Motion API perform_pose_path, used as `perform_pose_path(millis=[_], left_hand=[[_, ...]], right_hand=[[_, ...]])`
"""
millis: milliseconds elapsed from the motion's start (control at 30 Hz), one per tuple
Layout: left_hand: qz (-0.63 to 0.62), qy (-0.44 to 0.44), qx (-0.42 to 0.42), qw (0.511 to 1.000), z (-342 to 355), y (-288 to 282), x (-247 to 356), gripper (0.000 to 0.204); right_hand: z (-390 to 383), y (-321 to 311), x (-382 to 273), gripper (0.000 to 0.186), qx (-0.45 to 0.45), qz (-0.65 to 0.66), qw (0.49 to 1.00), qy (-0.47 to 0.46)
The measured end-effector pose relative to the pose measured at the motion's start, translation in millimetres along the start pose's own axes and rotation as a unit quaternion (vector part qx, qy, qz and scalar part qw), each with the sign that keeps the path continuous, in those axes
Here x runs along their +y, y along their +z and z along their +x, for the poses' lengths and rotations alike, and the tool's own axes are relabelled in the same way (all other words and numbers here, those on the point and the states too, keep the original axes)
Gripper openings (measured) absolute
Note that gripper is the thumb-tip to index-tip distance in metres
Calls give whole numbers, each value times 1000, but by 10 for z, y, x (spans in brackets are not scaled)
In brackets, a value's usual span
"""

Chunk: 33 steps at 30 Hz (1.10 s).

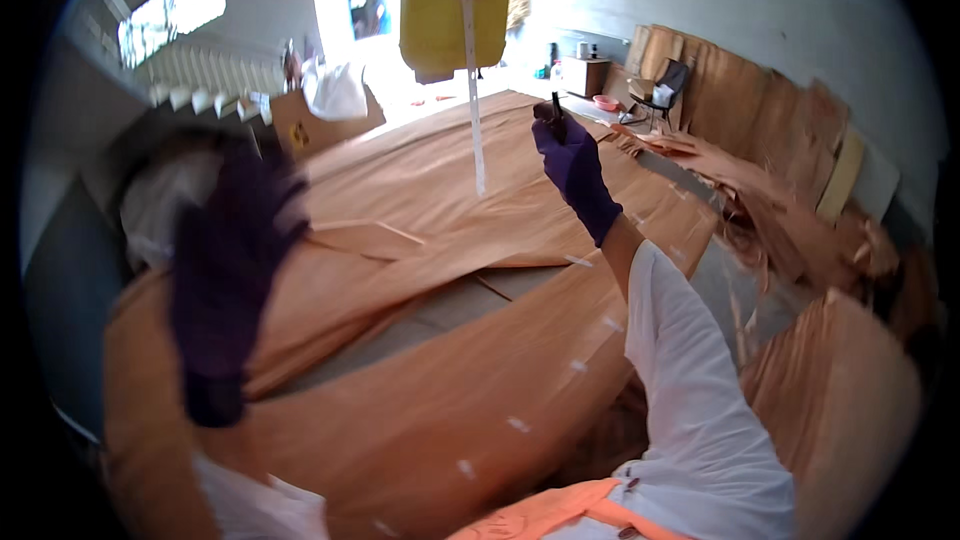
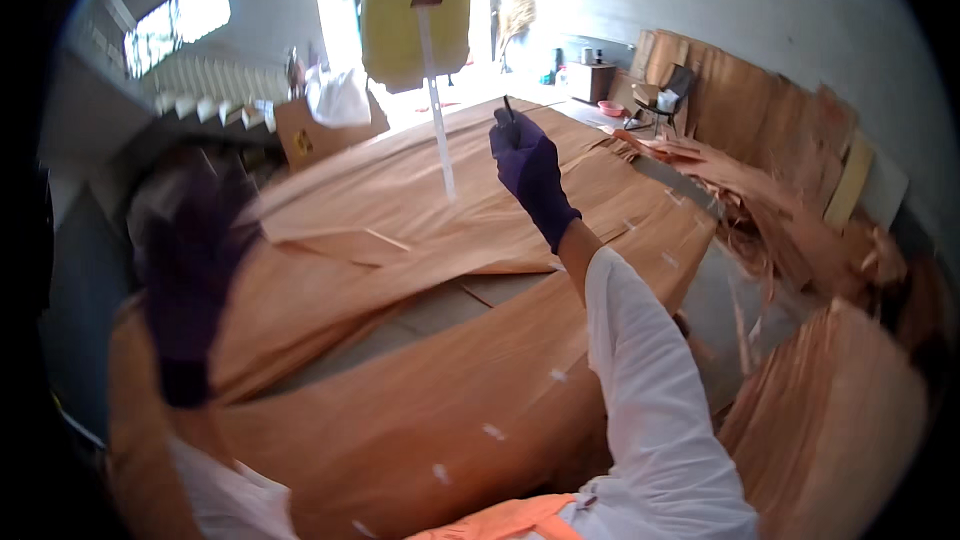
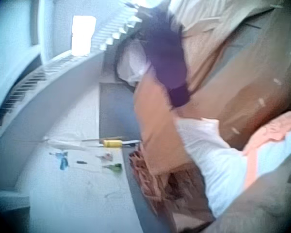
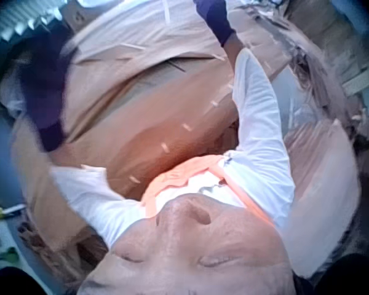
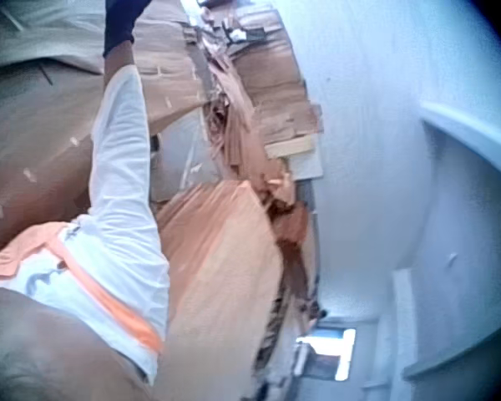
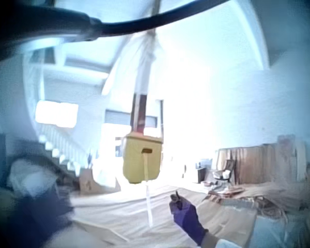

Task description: The person cuts strips of wood veneer using a hand knife, applying small pieces of tape to join or mark the sheets while working over a large stack of veneer pieces.

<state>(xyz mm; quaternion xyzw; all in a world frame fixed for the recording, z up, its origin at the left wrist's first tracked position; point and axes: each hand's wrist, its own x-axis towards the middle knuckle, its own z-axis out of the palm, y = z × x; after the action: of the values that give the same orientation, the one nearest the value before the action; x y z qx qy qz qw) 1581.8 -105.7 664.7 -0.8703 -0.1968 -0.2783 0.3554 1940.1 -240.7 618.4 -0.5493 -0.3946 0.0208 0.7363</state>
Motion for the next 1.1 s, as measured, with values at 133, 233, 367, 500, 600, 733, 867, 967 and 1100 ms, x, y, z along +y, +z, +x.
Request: perform_pose_path(millis=[133, 233, 367, 500, 600, 733, 867, 967, 1100], left_hand=[[-546, -258, 57, 795, -160, -299, 338, 44], [-712, -316, 109, 618, -261, -339, 737, 44], [-714, -327, 129, 605, -333, -649, 924, 44], [-704, -329, 140, 614, -380, -875, 1028, 44], [-704, -338, 153, 605, -500, -828, 1217, 44], [-715, -313, 166, 602, -495, -888, 1113, 45], [-744, -277, 189, 578, -575, -964, 1051, 45], [-773, -242, 203, 550, -553, -909, 966, 45], [-808, -195, 211, 514, -427, -931, 885, 46]], right_hand=[[-39, -312, 128, 24, -24, -2, 999, 24], [-153, -788, 683, 26, -45, -4, 997, -67], [-232, -905, 678, 25, -34, 41, 996, -71], [-172, -1066, 646, 24, -59, 9, 998, -25], [-168, -1206, 722, 25, -97, 37, 994, -25], [-170, -768, 403, 25, -111, 103, 986, -64], [-185, -650, 205, 27, -124, 124, 984, -40], [-160, -768, 214, 34, -171, 143, 974, -32], [-86, -783, -98, 35, -184, 167, 969, 15]])
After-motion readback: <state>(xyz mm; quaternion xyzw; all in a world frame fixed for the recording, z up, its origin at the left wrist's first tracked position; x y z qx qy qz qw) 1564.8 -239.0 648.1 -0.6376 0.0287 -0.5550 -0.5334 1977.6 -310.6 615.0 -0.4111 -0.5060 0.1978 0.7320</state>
